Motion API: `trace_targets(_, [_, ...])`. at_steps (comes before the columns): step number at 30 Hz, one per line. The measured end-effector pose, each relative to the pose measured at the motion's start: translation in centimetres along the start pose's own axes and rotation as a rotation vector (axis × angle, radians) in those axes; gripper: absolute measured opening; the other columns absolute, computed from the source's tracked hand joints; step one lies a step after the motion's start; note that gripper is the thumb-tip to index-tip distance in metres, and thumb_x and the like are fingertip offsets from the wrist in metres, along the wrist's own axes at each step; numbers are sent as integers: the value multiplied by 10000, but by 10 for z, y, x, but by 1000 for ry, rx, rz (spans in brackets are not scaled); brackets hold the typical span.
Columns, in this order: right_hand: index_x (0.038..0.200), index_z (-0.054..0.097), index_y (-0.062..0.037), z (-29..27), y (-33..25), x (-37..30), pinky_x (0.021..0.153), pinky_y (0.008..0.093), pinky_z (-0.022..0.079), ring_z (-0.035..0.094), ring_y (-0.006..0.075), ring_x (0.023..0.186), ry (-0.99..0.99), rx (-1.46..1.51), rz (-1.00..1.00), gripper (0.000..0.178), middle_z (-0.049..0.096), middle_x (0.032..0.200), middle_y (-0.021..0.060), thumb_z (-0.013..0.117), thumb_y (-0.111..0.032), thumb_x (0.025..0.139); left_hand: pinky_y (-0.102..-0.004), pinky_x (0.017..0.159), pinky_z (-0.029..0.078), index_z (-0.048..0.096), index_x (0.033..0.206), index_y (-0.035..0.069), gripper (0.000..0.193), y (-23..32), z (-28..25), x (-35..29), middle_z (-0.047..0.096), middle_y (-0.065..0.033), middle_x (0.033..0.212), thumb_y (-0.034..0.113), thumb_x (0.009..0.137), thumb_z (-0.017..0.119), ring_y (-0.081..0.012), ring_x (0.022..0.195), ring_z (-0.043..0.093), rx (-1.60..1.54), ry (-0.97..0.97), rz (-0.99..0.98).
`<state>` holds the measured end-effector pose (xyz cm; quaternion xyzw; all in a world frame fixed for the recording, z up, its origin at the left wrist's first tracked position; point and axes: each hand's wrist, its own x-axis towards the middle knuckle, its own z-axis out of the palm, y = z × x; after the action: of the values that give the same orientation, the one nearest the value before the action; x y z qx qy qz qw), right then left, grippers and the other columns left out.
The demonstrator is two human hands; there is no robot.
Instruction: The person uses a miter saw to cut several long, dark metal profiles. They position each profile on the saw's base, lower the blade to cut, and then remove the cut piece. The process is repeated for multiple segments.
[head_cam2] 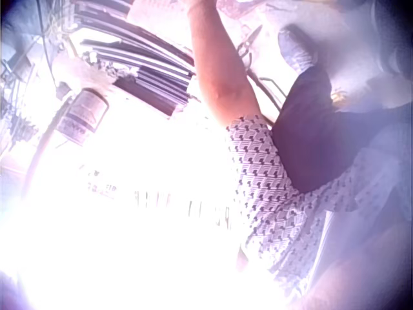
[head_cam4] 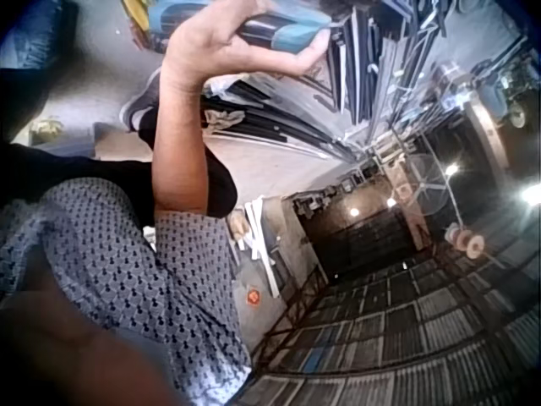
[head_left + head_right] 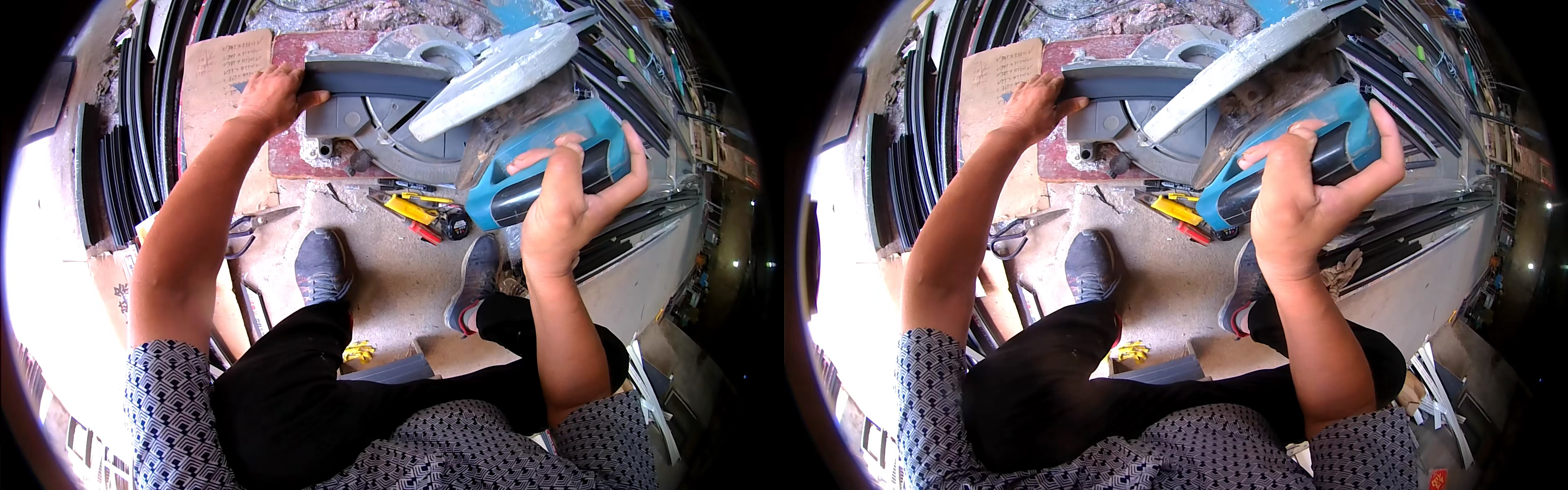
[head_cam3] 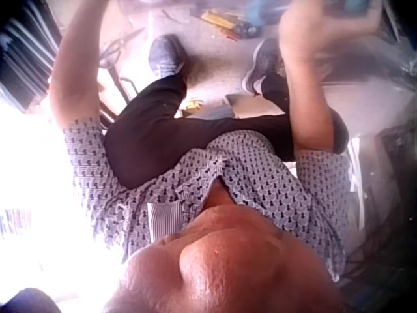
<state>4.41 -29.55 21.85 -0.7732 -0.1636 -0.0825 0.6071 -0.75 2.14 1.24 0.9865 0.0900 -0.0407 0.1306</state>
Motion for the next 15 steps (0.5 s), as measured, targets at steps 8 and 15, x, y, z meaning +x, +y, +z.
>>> trace_targets(8, [1456, 249, -41, 3, 9, -10, 632, 300, 574, 615, 180, 617, -3, -6, -54, 588, 538, 1150, 231, 525, 70, 949, -503, 1088, 424, 657, 1245, -1, 703, 0, 0, 0, 670, -197, 1234, 650, 1007, 543, -375, 1224, 605, 11, 5, 1])
trace_targets(15, [1447, 282, -1, 7, 14, -18, 641, 276, 568, 575, 162, 825, 52, 10, -37, 631, 493, 1197, 194, 551, 106, 888, -507, 1079, 427, 656, 1232, 5, 692, 1, -1, 0, 665, -196, 1212, 649, 1003, 544, -377, 1211, 608, 10, 9, 5])
